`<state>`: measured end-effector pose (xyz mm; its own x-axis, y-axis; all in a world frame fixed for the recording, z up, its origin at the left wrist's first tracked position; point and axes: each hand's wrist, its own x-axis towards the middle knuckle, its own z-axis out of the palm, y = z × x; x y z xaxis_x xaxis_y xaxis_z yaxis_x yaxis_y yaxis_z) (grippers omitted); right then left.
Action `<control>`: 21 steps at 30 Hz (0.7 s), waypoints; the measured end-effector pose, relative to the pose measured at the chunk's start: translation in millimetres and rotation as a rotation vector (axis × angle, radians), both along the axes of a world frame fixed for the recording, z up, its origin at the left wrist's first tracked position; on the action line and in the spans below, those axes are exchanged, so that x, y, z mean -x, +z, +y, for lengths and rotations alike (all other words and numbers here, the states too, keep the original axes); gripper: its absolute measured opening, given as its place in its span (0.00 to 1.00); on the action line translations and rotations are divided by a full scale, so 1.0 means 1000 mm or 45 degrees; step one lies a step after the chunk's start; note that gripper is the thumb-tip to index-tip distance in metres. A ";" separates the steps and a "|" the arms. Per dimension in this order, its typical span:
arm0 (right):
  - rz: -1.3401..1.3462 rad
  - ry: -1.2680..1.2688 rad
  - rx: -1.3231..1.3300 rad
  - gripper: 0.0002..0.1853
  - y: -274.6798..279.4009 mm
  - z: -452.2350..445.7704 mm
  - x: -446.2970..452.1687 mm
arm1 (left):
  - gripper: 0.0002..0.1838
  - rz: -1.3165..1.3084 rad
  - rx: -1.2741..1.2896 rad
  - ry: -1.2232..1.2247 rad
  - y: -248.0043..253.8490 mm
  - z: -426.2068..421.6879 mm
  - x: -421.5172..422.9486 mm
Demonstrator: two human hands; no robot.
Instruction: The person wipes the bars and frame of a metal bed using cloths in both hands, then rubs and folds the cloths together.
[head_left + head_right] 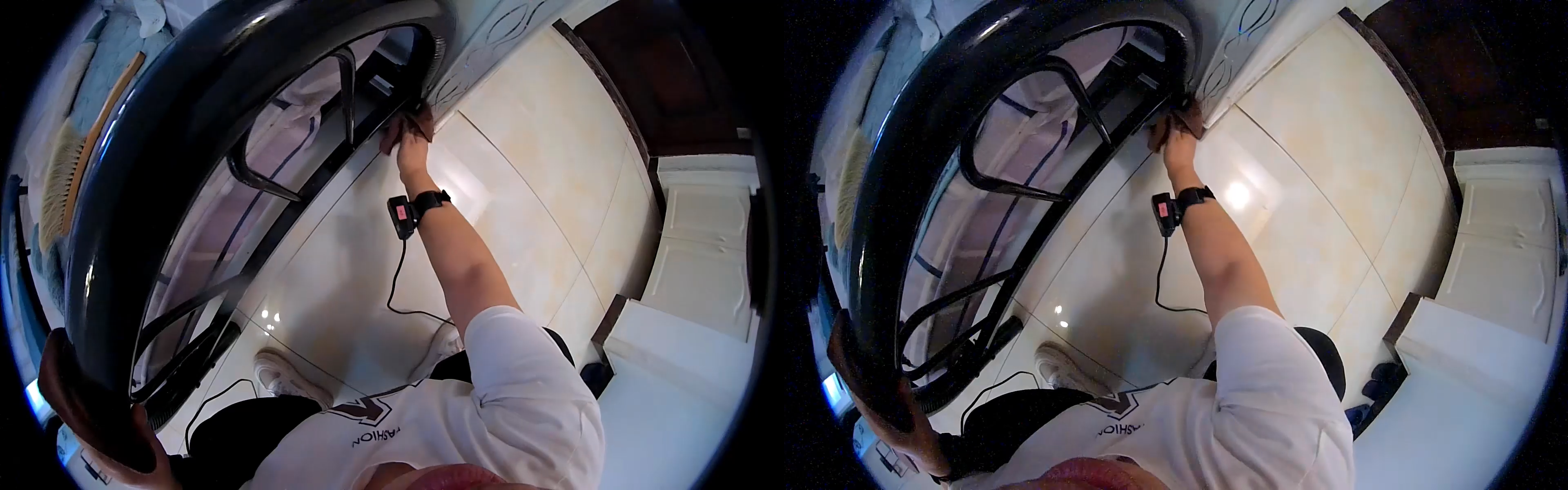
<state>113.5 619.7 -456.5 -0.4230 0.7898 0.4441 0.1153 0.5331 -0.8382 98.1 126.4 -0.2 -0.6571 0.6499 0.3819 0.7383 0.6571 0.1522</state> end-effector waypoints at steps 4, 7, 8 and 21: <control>0.216 -0.063 0.904 0.20 0.058 -0.021 -0.007 | 0.32 0.063 0.073 0.042 0.004 0.002 0.001; 0.347 -0.013 1.123 0.24 0.154 -0.028 0.002 | 0.31 0.132 0.166 -0.032 0.009 0.007 -0.004; 0.353 -0.006 1.106 0.24 0.179 -0.028 0.005 | 0.31 0.144 0.176 -0.008 0.007 0.002 -0.004; 0.571 0.526 -1.170 0.28 0.383 -0.205 -0.002 | 0.34 0.372 0.233 -0.042 -0.002 -0.010 0.002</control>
